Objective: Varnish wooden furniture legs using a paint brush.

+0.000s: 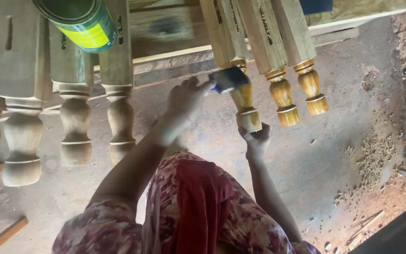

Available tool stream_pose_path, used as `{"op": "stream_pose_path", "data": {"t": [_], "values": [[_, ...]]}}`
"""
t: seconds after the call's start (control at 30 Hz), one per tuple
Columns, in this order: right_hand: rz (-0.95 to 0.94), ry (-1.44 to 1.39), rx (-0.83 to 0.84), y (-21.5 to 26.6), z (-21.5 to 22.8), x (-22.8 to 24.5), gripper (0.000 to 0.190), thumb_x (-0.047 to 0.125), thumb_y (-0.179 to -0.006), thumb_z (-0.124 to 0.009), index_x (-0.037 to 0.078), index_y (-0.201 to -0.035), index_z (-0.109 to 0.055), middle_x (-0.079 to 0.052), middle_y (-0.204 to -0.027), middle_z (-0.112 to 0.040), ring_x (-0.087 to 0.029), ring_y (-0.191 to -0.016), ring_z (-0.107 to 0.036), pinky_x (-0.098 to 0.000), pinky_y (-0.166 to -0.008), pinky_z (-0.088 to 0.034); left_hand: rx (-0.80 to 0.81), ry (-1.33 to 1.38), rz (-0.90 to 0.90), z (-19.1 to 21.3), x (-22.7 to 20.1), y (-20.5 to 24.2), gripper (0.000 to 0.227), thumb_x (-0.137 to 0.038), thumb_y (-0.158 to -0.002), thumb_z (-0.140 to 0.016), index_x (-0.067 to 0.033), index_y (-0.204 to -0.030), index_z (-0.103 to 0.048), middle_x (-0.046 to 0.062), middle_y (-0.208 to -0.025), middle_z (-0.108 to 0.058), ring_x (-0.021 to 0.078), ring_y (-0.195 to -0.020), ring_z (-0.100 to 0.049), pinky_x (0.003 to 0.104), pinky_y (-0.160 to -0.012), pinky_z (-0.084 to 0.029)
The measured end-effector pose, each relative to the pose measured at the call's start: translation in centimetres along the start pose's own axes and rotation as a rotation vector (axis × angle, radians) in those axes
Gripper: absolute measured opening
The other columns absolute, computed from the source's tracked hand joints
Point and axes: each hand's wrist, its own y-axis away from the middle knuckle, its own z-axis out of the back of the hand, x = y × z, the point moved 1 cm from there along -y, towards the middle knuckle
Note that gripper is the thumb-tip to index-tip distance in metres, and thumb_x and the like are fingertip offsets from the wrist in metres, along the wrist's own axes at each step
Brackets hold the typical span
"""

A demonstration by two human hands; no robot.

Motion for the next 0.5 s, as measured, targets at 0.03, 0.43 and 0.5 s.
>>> {"op": "stream_pose_path", "data": {"t": [0.03,0.43,0.5], "values": [[0.004,0.013,0.000,0.1,0.0,-0.2,0.072,0.004,-0.059,-0.100,-0.003,-0.114,-0.055,-0.016,-0.089,-0.059,-0.024,-0.076,-0.069,-0.0497,-0.069,-0.064,-0.010,-0.031,-0.014,-0.5,-0.5,-0.5,0.030,-0.016,-0.097,-0.063,-0.0357,-0.120,-0.062,0.010,-0.089,-0.064,0.0309,-0.078,-0.073,0.045,-0.061,-0.060],[-0.352,-0.228,0.027,0.3,-1.4,4.6,0.048,0.037,-0.086,-0.074,0.000,-0.112,-0.058,-0.024,-0.078,-0.067,-0.026,-0.055,-0.071,-0.0561,-0.078,-0.067,0.353,0.198,0.247,-9.1,6.2,6.7,0.028,-0.022,-0.104,-0.053,-0.0322,-0.131,-0.055,0.009,-0.102,-0.064,0.0318,-0.092,-0.072,0.051,-0.075,-0.061],[-0.425,-0.227,0.036,0.7,-1.5,6.1,0.048,0.042,-0.087,-0.071,0.001,-0.109,-0.061,-0.024,-0.076,-0.067,-0.024,-0.052,-0.068,-0.0574,-0.079,-0.067,0.376,0.281,0.283,-8.9,5.4,6.4,0.027,-0.025,-0.106,-0.050,-0.0325,-0.132,-0.052,0.008,-0.103,-0.063,0.0300,-0.093,-0.072,0.049,-0.077,-0.060]]}}
